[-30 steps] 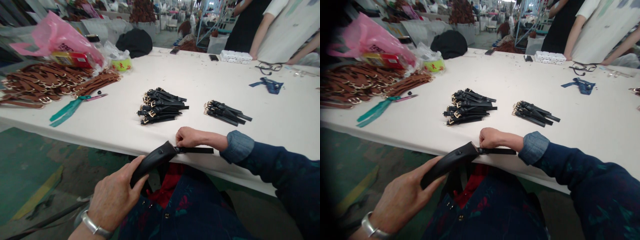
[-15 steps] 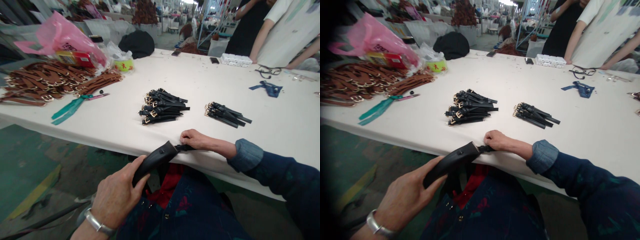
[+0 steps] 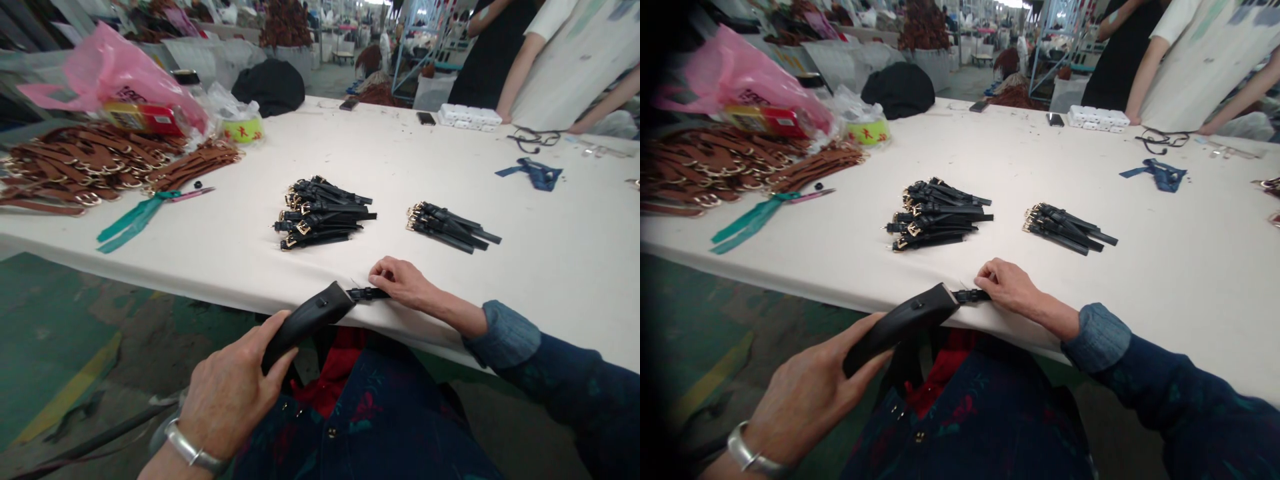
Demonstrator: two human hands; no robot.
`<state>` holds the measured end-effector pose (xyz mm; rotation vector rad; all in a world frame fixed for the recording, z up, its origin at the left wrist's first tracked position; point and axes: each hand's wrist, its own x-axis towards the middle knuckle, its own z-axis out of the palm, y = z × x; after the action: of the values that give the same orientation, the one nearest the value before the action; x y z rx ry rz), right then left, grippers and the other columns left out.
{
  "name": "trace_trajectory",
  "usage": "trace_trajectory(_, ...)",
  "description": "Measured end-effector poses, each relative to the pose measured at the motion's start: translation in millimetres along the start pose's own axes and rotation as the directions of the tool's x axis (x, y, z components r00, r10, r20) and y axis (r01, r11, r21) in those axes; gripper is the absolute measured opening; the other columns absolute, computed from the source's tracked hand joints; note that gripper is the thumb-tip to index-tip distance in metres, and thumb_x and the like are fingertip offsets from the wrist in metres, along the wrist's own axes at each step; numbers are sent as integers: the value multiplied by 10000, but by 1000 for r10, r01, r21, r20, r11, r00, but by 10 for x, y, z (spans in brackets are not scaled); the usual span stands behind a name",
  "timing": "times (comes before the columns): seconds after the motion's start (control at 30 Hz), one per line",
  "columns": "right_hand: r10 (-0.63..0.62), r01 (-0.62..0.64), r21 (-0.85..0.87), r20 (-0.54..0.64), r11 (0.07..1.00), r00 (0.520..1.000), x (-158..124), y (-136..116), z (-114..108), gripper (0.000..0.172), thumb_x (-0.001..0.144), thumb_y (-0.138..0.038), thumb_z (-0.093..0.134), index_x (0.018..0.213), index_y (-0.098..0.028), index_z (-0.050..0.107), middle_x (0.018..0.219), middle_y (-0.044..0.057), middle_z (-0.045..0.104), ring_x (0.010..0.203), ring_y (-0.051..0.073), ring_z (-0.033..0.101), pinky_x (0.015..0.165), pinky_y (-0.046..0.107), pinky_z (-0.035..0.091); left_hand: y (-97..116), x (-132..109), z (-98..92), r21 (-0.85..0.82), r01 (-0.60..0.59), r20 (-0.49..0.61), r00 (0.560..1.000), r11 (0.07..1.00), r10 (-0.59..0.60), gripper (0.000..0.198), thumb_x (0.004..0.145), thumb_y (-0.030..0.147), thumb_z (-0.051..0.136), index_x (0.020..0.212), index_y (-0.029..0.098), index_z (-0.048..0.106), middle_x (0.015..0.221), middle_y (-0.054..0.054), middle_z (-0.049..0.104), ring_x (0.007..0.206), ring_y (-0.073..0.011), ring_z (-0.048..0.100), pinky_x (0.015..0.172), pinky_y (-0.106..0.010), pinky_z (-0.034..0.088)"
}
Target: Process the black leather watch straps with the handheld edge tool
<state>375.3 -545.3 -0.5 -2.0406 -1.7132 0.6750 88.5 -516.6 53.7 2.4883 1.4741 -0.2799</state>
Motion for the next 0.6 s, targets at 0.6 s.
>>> trace_trajectory(0.6,-495,455,-244,-139,856,857,-195,44,117,71,832,-202,570,828,-179,637,788,25,611,731,134,536,629,241,361,-119,42,-86,-169,-86,-16,996,982,84,429,843,481,446,1267,420,442,871,37,716,816,-239,685,679,-325,480)
